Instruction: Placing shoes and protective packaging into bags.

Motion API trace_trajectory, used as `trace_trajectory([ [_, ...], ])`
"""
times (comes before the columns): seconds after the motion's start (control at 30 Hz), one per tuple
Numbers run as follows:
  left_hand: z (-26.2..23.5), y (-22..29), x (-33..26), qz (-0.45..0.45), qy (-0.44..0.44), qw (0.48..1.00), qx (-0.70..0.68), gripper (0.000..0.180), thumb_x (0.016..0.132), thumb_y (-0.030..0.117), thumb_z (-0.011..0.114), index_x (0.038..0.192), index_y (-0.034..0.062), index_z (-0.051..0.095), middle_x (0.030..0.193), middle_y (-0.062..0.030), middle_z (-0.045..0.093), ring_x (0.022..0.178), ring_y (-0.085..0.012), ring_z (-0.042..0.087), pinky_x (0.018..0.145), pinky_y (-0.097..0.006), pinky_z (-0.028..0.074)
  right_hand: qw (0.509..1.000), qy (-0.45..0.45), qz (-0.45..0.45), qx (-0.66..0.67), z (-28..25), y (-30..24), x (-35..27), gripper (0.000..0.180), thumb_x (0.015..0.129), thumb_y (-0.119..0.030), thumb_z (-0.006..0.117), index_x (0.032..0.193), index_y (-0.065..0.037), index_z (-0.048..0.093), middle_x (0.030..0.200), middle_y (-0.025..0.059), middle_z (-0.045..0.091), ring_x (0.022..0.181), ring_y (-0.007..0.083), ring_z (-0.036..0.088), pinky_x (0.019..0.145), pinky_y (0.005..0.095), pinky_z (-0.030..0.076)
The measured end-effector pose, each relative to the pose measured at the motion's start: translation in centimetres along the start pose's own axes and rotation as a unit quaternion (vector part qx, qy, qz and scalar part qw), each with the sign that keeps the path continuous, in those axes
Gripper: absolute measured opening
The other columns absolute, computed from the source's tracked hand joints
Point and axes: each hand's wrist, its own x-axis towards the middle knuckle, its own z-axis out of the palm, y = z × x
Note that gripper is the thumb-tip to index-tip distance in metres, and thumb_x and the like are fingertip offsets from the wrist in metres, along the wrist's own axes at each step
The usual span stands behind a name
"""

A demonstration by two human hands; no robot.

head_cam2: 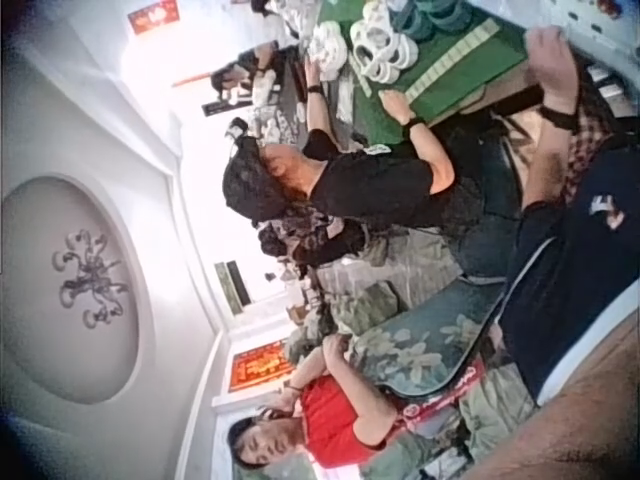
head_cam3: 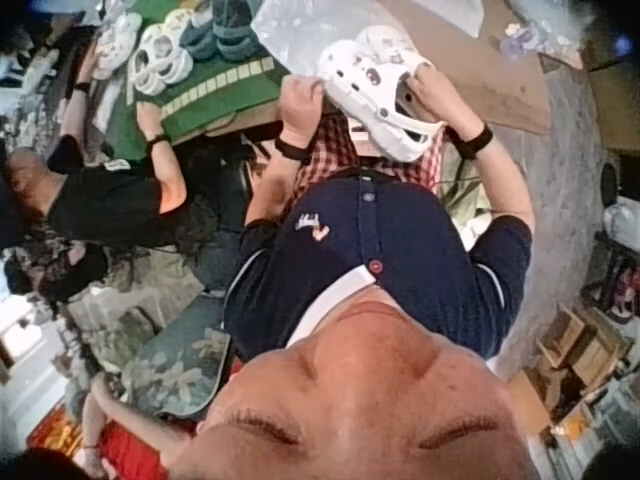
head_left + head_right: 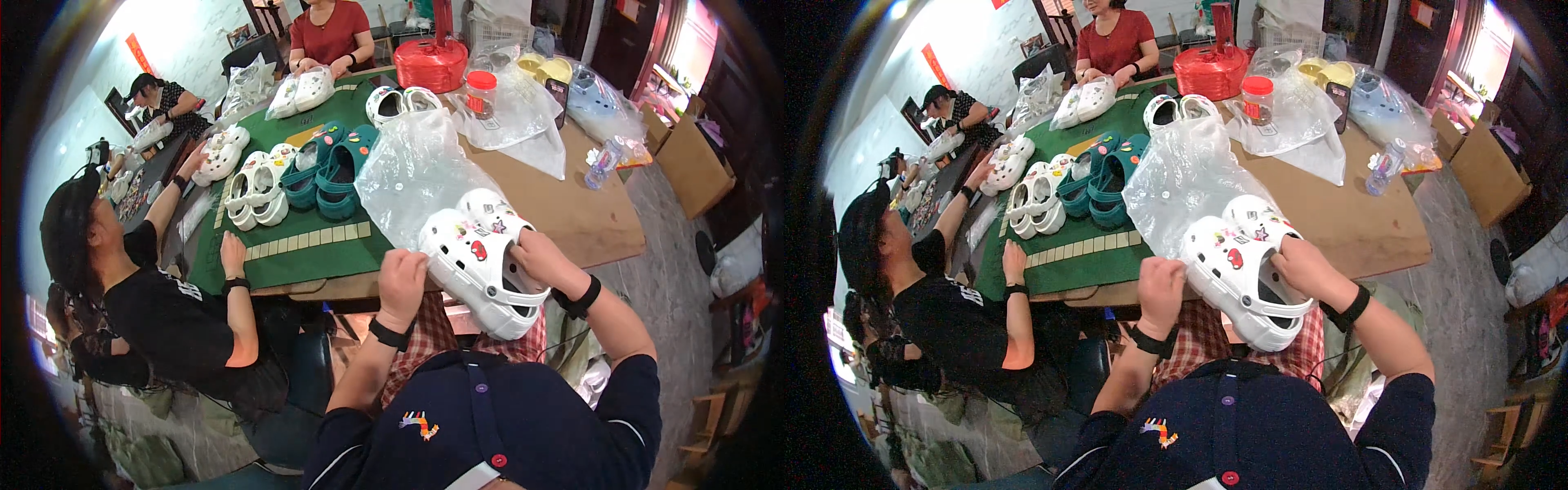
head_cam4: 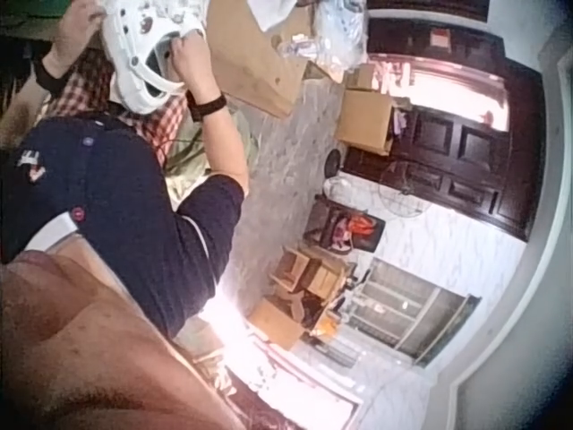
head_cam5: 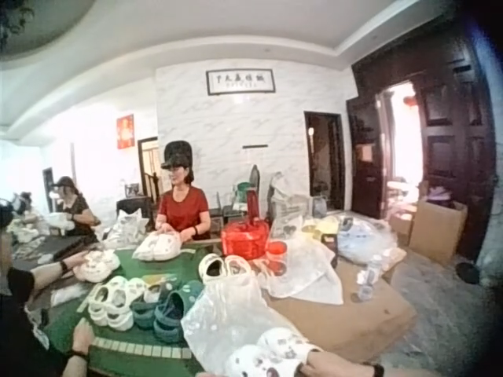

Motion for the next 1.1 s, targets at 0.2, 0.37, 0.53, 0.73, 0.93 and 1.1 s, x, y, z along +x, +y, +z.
trace_trajectory([
  [0.2, 1.6, 1.2, -0.8, -0.018, 0.0, 0.999, -0.03, 0.016, 0.078, -0.002, 0.066, 0.093, 0.0032, 0.062, 0.086, -0.0145, 0.056, 0.079, -0.032, 0.056, 0.069, -0.04, 0.047, 0.989, -0.026, 0.071, -0.127, 1.8, -2.8, -1.4, 0.03, 0.085, -0.022, 0.052, 0.084, 0.007, 0.057, 0.082, 0.03, 0.061, 0.081, 0.0455, 0.061, 0.073, 0.0511, 0.048],
  [0.37, 0.8, 1.6, 1.9, 0.042, -0.057, 0.996, -0.059, 0.017, 0.078, -0.001, 0.066, 0.094, 0.0037, 0.064, 0.085, -0.0145, 0.056, 0.077, -0.032, 0.055, 0.068, -0.039, 0.046, 0.999, -0.014, 0.048, 0.009, 1.7, -1.1, 0.5, 0.028, 0.084, -0.019, 0.052, 0.088, 0.008, 0.056, 0.086, 0.0317, 0.061, 0.085, 0.0467, 0.06, 0.076, 0.0504, 0.048],
  [0.53, 1.4, 0.7, -0.1, 0.019, -0.03, 0.999, 0.033, 0.025, 0.078, 0.002, 0.064, 0.102, 0.0055, 0.058, 0.091, -0.0146, 0.055, 0.086, -0.0349, 0.055, 0.075, -0.044, 0.047, 0.99, 0.072, 0.104, -0.057, 1.9, -1.6, 1.2, 0.032, 0.086, -0.022, 0.054, 0.091, 0.01, 0.053, 0.089, 0.0331, 0.061, 0.089, 0.0469, 0.059, 0.078, 0.0499, 0.047],
  [0.73, 1.6, -1.2, -2.0, -0.11, -0.117, 0.987, -0.028, 0.007, 0.085, -0.001, 0.056, 0.092, 0.0005, 0.056, 0.087, -0.0173, 0.056, 0.083, -0.0369, 0.057, 0.074, -0.042, 0.047, 0.978, 0.125, 0.165, -0.003, 3.8, -2.2, 2.1, 0.037, 0.087, -0.025, 0.057, 0.09, 0.011, 0.053, 0.087, 0.0343, 0.061, 0.087, 0.0484, 0.06, 0.075, 0.0498, 0.048],
  [0.93, -1.4, -1.3, -1.5, -0.164, -0.098, 0.981, 0.031, 0.022, 0.084, 0.007, 0.063, 0.104, 0.0026, 0.057, 0.094, -0.0157, 0.058, 0.088, -0.0341, 0.058, 0.078, -0.041, 0.048, 0.987, 0.105, 0.119, 0.022, 4.9, -2.4, 2.8, 0.031, 0.089, -0.02, 0.056, 0.099, 0.008, 0.05, 0.089, 0.0331, 0.059, 0.087, 0.0485, 0.057, 0.075, 0.0479, 0.046],
  [1.1, -0.9, 4.1, -0.8, 0.058, -0.166, 0.984, 0.03, 0.043, 0.076, 0.03, 0.074, 0.111, 0.0123, 0.059, 0.112, -0.0111, 0.058, 0.108, -0.0321, 0.054, 0.091, -0.047, 0.04, 0.995, 0.079, -0.012, 0.052, 3.0, -4.2, 0.2, 0.032, 0.087, -0.011, 0.056, 0.114, 0.007, 0.055, 0.086, 0.0233, 0.064, 0.08, 0.0341, 0.064, 0.074, 0.0374, 0.051],
])
